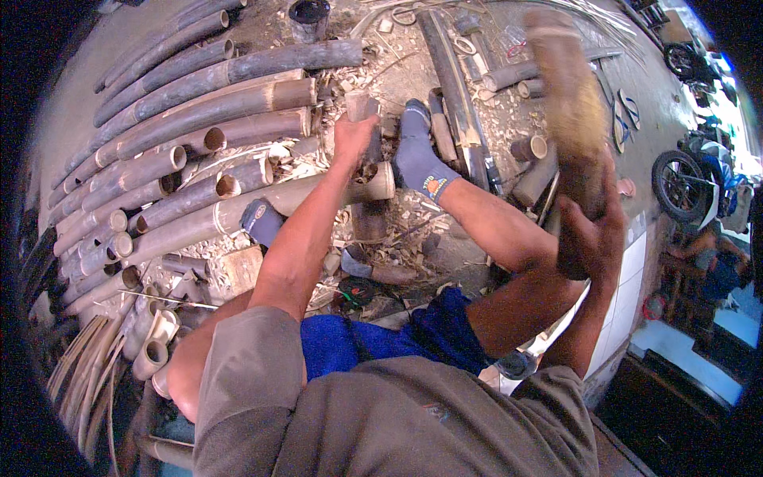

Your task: The person sits on the floor and uses a wooden mallet to repeatedly strike the end of a bamboo segment held between their legs. They rotate the segment and continue striking to shape the end, then use a knife to scrape the interior surface.

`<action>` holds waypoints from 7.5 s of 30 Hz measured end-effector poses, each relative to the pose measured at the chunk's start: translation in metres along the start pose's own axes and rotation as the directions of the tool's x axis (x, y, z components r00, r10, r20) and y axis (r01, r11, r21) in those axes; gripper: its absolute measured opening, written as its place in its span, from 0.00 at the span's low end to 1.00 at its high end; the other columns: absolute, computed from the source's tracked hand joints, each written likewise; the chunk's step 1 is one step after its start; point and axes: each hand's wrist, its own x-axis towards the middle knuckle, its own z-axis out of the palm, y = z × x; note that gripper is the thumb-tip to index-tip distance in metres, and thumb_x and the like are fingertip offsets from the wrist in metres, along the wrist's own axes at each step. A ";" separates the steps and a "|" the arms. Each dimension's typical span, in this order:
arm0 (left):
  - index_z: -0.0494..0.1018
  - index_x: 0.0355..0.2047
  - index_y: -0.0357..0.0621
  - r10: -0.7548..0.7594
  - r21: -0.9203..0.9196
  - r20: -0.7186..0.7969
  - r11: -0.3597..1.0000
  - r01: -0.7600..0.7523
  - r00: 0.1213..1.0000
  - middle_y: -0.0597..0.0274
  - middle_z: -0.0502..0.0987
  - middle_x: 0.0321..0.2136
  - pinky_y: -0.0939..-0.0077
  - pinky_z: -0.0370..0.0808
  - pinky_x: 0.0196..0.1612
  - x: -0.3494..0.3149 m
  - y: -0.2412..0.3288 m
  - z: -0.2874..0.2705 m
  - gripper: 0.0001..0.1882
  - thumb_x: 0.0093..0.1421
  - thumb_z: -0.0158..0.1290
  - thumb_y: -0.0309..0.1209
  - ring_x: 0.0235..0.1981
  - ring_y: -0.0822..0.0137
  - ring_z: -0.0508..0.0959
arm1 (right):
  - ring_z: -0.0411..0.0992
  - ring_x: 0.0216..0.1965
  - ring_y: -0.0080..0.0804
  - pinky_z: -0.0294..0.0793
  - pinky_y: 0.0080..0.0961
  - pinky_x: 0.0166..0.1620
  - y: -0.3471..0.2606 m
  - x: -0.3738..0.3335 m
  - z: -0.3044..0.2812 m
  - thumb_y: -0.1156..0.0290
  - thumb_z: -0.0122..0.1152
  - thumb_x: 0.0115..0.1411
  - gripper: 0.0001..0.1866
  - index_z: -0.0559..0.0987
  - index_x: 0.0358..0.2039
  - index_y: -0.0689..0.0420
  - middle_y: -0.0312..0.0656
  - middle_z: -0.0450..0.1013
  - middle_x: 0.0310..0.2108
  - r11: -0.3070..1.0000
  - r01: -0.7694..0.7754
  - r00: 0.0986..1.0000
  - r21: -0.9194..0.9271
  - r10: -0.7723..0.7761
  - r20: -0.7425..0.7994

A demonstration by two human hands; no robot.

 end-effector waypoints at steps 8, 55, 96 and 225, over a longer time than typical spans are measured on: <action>0.74 0.34 0.43 -0.369 -0.402 0.139 0.827 0.393 0.919 0.67 0.72 0.20 0.72 0.66 0.19 0.043 -0.027 -0.019 0.18 0.55 0.66 0.42 0.16 0.73 0.68 | 0.72 0.58 0.41 0.70 0.35 0.61 0.084 -0.002 -0.063 0.59 0.69 0.61 0.42 0.62 0.72 0.58 0.53 0.71 0.62 0.991 -0.136 0.962 0.021 0.137 -0.236; 0.68 0.62 0.63 0.228 0.782 0.589 0.083 -0.618 0.775 0.50 0.67 0.58 0.21 0.60 0.56 -0.103 -0.042 -0.092 0.40 0.49 0.70 0.48 0.62 0.43 0.67 | 0.77 0.41 0.31 0.77 0.31 0.45 0.320 -0.197 0.096 0.56 0.65 0.63 0.32 0.70 0.61 0.63 0.46 0.79 0.42 0.814 -0.575 0.809 0.081 0.551 0.207; 0.67 0.61 0.50 0.282 0.904 0.359 0.134 -0.407 0.890 0.57 0.73 0.53 0.45 0.64 0.61 -0.107 -0.036 -0.105 0.52 0.34 0.77 0.46 0.56 0.53 0.72 | 0.79 0.51 0.54 0.78 0.46 0.55 0.148 0.146 0.261 0.37 0.68 0.46 0.44 0.81 0.49 0.67 0.59 0.79 0.50 0.865 0.299 0.635 -0.403 0.134 0.760; 0.73 0.51 0.43 0.975 -0.088 0.065 0.219 -0.972 0.214 0.49 0.78 0.47 0.47 0.73 0.57 -0.307 0.028 -0.062 0.37 0.41 0.69 0.44 0.51 0.45 0.79 | 0.71 0.57 0.40 0.68 0.47 0.65 0.027 -0.228 0.026 0.48 0.53 0.70 0.26 0.76 0.55 0.57 0.42 0.74 0.56 0.747 0.646 0.747 -0.156 -0.661 -0.073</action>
